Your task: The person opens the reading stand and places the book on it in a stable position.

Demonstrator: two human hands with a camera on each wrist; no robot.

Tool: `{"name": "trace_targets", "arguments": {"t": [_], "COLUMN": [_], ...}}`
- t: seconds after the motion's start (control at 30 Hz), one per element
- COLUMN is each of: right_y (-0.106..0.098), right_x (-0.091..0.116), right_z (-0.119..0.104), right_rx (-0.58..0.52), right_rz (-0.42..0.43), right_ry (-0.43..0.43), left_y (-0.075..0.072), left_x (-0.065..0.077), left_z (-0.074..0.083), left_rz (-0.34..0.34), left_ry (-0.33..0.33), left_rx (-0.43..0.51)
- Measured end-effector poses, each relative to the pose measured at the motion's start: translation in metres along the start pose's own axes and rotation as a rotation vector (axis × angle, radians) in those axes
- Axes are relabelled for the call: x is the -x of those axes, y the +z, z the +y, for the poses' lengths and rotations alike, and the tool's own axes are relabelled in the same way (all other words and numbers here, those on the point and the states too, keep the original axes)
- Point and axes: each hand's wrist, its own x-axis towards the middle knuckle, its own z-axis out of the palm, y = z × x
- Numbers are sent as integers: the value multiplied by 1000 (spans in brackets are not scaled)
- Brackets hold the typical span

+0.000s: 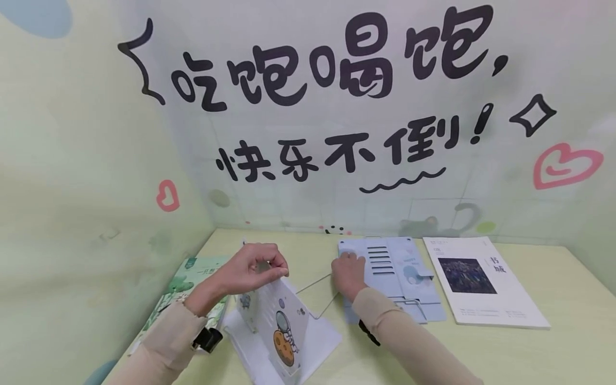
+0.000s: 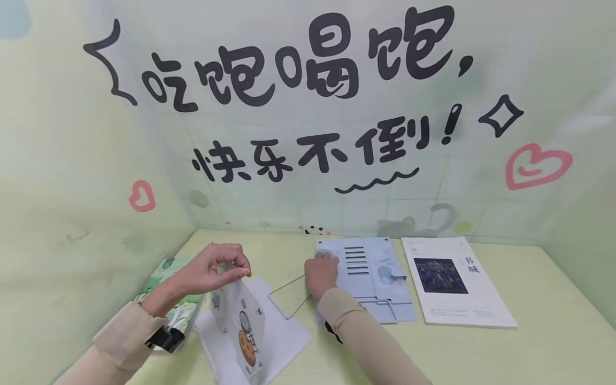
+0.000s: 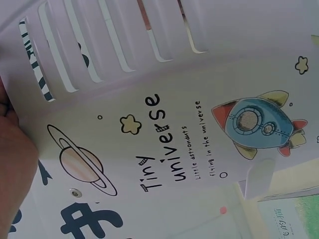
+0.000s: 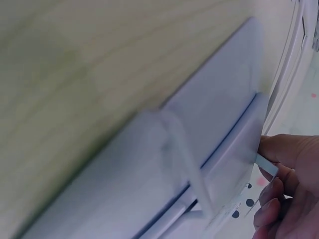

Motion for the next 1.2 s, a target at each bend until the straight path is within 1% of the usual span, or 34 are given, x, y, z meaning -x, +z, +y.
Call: {"name": "trace_targets", "arguments": {"t": [0.13, 0.23, 0.33, 0.43, 0.53, 0.6, 0.67, 0.77, 0.83, 0.9, 0.93, 0.97, 1.03, 1.13, 1.2], "right_y": [1, 1, 0, -5, -12, -16, -19, -21, -21, -21, -21, -21, -20, -20, -20], "right_x": [3, 6, 11, 16, 23, 28, 32, 37, 41, 45, 48, 51, 58, 70, 79], "right_z": [-2, 0, 3, 8, 12, 15, 18, 23, 25, 28, 30, 31, 33, 36, 38], "right_rx": [7, -17, -83, -181, -339, -471, -629, -902, -1080, -1221, -1272, -1313, -1362, -1434, -1484], "right_rz": [-3, -7, -11, -9, -21, -38, -61, -129, -181, -226, -240, -250, -256, -270, -281], "right_ry": [-22, -15, -3, -11, -28, -25, -4, 70, 135, 204, 229, 255, 299, 345, 360], "left_y": [0, 0, 0, 1, 1, 1, 1, 1, 0, -1, -1, -1, -2, -2, -3], "left_x": [3, 5, 6, 8, 8, 8, 8, 7, 7, 6, 6, 6, 6, 6, 5], "left_z": [-2, -4, -5, -5, -4, -4, -5, -8, -10, -13, -14, -16, -19, -22, -22], "left_rz": [8, 6, 7, 16, 35, 55, 82, 121, 136, 143, 143, 148, 157, 165, 169], "left_ry": [-3, 7, 25, 53, 103, 155, 208, 263, 275, 270, 265, 274, 272, 256, 238], "left_rx": [9, 19, 23, 3, -41, -82, -122, -159, -170, -161, -157, -153, -132, -95, -75]}}
